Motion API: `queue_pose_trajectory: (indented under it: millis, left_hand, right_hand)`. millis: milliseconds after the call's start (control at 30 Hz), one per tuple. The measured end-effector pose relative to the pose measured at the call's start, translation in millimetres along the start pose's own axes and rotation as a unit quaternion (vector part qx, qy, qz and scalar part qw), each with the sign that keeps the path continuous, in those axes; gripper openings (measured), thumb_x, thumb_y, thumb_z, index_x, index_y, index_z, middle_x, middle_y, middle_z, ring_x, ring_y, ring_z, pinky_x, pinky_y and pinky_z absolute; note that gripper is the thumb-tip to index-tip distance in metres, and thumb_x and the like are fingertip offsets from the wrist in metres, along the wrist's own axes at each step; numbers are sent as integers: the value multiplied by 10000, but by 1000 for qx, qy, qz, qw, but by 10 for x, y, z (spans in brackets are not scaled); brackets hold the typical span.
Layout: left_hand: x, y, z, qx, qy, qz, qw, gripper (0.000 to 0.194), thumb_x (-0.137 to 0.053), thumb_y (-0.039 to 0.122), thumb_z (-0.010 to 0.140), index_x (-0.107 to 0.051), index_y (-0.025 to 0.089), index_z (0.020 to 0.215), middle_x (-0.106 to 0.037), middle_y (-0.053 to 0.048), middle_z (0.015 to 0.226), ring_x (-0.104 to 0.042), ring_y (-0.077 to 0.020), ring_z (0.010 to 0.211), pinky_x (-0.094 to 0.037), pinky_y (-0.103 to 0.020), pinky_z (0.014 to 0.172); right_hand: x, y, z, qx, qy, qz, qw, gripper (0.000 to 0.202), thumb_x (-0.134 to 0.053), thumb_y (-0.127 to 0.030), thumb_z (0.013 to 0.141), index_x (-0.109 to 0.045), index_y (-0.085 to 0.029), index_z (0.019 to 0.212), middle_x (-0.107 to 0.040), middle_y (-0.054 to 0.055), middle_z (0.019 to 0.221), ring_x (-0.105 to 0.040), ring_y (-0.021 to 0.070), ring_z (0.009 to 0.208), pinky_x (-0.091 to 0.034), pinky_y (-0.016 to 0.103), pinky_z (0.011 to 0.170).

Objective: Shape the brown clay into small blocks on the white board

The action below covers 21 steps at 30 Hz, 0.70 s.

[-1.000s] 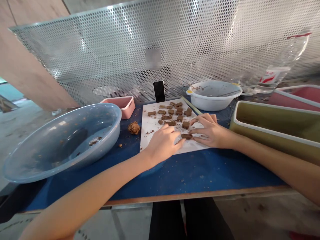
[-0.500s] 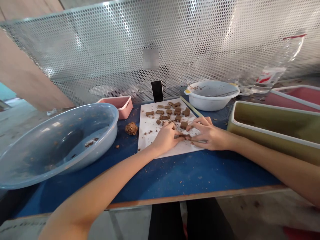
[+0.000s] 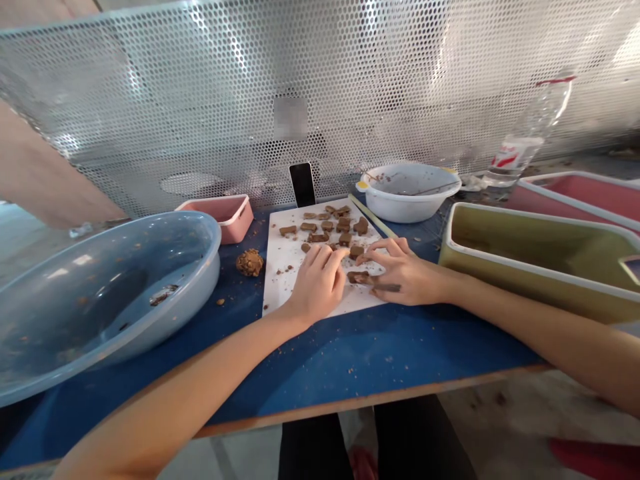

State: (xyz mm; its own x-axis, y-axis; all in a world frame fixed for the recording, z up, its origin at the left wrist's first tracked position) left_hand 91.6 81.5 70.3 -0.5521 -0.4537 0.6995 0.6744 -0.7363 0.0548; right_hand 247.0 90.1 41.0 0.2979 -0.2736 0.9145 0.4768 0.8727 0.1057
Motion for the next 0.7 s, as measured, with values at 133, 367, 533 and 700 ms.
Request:
queue_pose_trajectory:
  millis: [133,367,533,700]
  left_hand:
    - [20,-29,54,9,-9,-3,1000,298,-444,104,1114,-634,158,1337,-663,-107,1062,-590,-289,1054,-544,-439,958]
    - [-80,70,-7,-5,-69,50,996,347,-501,58,1023,-659,112,1327,-656,-141,1123,-563,-329,1107,-542,-480,993]
    - [-163,93,-102,13,-95,35,995,346,-518,24,979,-695,106,1264,-632,-151,1156,-534,-330,1124,-546,-496,1018]
    - [-184,19,-105,40,-103,15,994,321,-519,13,973,-728,124,1189,-622,-148,1151,-524,-330,1143,-540,-509,1039]
  right_hand:
    - [18,-53,21,17,4,-14,1000,306,-605,-357,1111,-842,-325,1301,-658,124,1500,-432,419,1455,-360,570,1072]
    - [105,117,-44,-53,64,37,996,371,-554,-382,1134,-808,-313,1396,-592,164,1533,-476,396,1358,-409,622,1105]
    - [-4,5,-3,-25,-17,25,999,369,-539,-384,1142,-804,-377,1398,-543,133,1625,-439,434,1424,-433,681,1092]
    - [-20,-6,-3,-21,-40,47,998,399,-549,-392,1136,-751,-373,1479,-554,134,1621,-439,423,1452,-433,688,1128]
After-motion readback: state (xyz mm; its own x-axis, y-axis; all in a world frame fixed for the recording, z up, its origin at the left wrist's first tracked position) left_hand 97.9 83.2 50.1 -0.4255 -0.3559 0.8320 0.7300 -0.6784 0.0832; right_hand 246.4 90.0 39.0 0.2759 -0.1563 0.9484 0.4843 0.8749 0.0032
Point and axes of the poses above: each hand's wrist, its own z-axis towards the middle knuckle, its own x-axis out of the back of the hand, y = z × x, the point moved 9 cm from there along z, towards the middle knuckle
